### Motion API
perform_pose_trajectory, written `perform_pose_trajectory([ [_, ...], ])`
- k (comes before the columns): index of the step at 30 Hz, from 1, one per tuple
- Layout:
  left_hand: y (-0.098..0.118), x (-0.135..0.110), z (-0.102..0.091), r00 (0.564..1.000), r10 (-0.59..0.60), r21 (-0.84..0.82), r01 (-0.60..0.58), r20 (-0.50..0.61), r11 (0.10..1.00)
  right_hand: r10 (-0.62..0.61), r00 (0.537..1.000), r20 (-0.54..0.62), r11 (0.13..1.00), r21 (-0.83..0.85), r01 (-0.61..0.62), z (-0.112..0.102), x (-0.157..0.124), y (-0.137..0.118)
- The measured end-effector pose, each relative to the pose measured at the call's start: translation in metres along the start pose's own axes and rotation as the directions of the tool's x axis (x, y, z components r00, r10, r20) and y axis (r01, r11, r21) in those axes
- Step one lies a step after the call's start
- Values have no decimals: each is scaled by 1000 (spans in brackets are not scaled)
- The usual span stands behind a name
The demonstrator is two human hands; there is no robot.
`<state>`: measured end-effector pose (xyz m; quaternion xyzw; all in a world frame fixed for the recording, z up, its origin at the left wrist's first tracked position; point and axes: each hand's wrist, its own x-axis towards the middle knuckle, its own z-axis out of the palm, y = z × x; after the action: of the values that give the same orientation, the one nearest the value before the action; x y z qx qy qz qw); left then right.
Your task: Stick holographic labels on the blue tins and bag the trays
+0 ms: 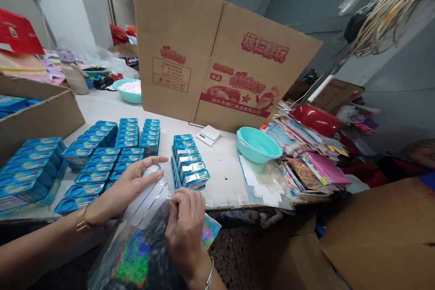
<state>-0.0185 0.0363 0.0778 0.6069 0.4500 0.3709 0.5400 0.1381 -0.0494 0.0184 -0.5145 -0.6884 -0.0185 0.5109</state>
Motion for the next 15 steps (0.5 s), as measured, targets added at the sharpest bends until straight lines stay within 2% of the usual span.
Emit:
perform_pose_trajectory([
  [4, -23, 16, -10, 995, 86, 96, -90, 45, 991, 85, 996, 16, 987, 134, -86, -21, 11, -8],
  [6, -36, 25, -18, 984, 155, 176, -168, 89, 970, 175, 983, 62, 961, 204, -184, -33, 26, -7],
  [8, -44, 30, -26, 964, 191, 240, -233, 188, 942, 272, 953, 131, 922, 249, -297, -39, 46, -2],
  [12, -33, 30, -37, 893, 88, 216, -201, 442, 955, 353, 898, 264, 840, 334, -428, -31, 88, 18],
  [15, -13, 32, -43, 854, 86, 158, -192, 514, 969, 328, 889, 320, 837, 338, -431, -15, 110, 32],
])
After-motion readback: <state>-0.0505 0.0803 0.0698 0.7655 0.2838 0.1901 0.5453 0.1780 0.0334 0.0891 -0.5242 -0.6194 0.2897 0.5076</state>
